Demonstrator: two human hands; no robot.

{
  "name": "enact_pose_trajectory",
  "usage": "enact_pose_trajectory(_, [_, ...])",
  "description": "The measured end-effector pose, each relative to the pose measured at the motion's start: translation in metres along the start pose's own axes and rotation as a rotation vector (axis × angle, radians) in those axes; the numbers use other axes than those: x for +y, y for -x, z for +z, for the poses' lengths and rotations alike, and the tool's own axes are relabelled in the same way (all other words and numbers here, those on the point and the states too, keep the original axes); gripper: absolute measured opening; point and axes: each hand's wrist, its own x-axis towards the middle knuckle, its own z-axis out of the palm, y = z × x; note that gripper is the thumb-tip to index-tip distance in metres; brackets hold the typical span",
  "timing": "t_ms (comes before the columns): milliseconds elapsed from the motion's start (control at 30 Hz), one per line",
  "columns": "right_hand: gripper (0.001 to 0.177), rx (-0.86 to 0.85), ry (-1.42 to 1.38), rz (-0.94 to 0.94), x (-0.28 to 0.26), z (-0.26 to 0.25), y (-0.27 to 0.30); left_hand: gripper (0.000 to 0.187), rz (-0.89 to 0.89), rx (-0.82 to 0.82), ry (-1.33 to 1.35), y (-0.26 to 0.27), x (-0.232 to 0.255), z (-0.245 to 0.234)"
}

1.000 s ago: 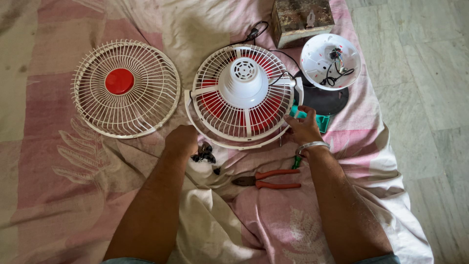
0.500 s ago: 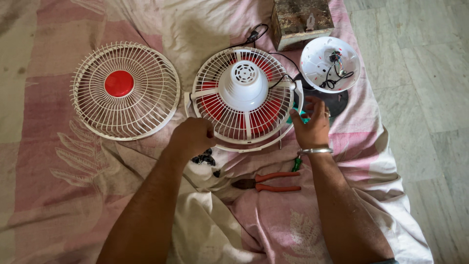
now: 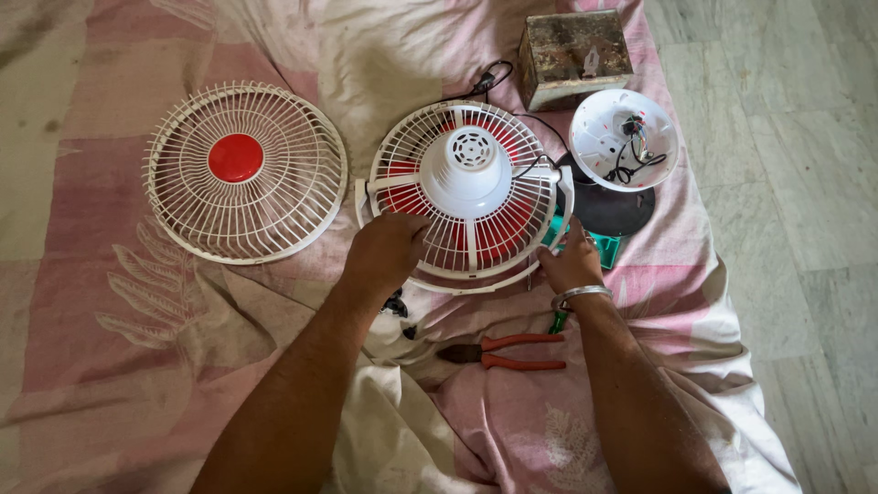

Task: The person disassembles a small electric fan by removing the front grille, fan blades, and rear motor housing. They use a screwdriver to loosen screws and separate the components, placing them on the floor.

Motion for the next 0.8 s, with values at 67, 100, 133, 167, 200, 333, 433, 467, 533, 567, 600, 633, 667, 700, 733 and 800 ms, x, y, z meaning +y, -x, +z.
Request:
enact_pose_trajectory(67, [0.084, 0.022, -0.016, -0.040, 0.000, 0.001, 0.000, 0.022, 0.023, 0.021, -0.008, 0.000, 0.001, 0.000])
enact_pose_trajectory(100, [0.081, 0.035, -0.010, -0.066, 0.001, 0.001, 0.001, 0.022, 0.029, 0.029, 0.004, 0.000, 0.001, 0.001])
enact_pose_trajectory(133, [0.078, 0.047, -0.004, -0.092, 0.002, 0.001, 0.002, 0.021, 0.035, 0.036, 0.016, 0.001, 0.001, 0.002])
enact_pose_trajectory(167, [0.080, 0.028, -0.022, -0.058, 0.002, 0.001, 0.003, 0.021, 0.041, 0.046, 0.027, 0.001, 0.000, 0.002])
enact_pose_trajectory(200, [0.082, 0.009, -0.040, -0.025, 0.003, 0.001, 0.004, 0.021, 0.080, 0.090, 0.029, 0.001, 0.000, 0.003])
enact_pose_trajectory(333, [0.081, 0.085, -0.046, -0.066, 0.006, 0.005, 0.013, 0.019, 0.221, 0.270, 0.021, 0.001, 0.000, 0.006])
enact_pose_trajectory(433, [0.088, 0.134, 0.062, -0.108, 0.006, 0.005, 0.022, 0.017, 0.284, 0.368, 0.026, 0.000, -0.001, 0.007])
enact_pose_trajectory(467, [0.088, 0.085, 0.094, -0.056, 0.004, 0.002, 0.023, 0.017, 0.301, 0.395, 0.030, 0.000, -0.001, 0.006])
enact_pose_trajectory(533, [0.088, -0.013, 0.160, 0.050, 0.000, -0.008, 0.029, 0.015, 0.318, 0.428, 0.048, -0.001, 0.000, 0.006])
enact_pose_trajectory(567, [0.081, 0.047, 0.267, -0.013, -0.005, -0.013, 0.030, 0.014, 0.325, 0.444, 0.055, -0.001, 0.000, 0.006])
enact_pose_trajectory(600, [0.074, 0.108, 0.374, -0.076, -0.010, -0.017, 0.031, 0.014, 0.347, 0.457, 0.060, -0.001, 0.002, 0.006])
enact_pose_trajectory(633, [0.068, 0.166, 0.480, -0.142, -0.015, -0.021, 0.032, 0.014, 0.367, 0.471, 0.063, -0.001, 0.003, 0.006])
enact_pose_trajectory(667, [0.064, 0.223, 0.415, -0.226, -0.021, -0.023, 0.033, 0.014, 0.387, 0.484, 0.066, 0.000, 0.004, 0.006])
enact_pose_trajectory(700, [0.060, 0.280, 0.348, -0.307, -0.026, -0.025, 0.034, 0.015, 0.403, 0.497, 0.092, 0.000, 0.005, 0.006])
enact_pose_trajectory(733, [0.056, 0.337, 0.281, -0.388, -0.031, -0.025, 0.035, 0.015, 0.420, 0.509, 0.117, 0.001, 0.007, 0.007])
enact_pose_trajectory(800, [0.054, 0.290, 0.195, -0.451, -0.041, -0.019, 0.037, 0.016, 0.421, 0.519, 0.174, 0.002, 0.008, 0.007])
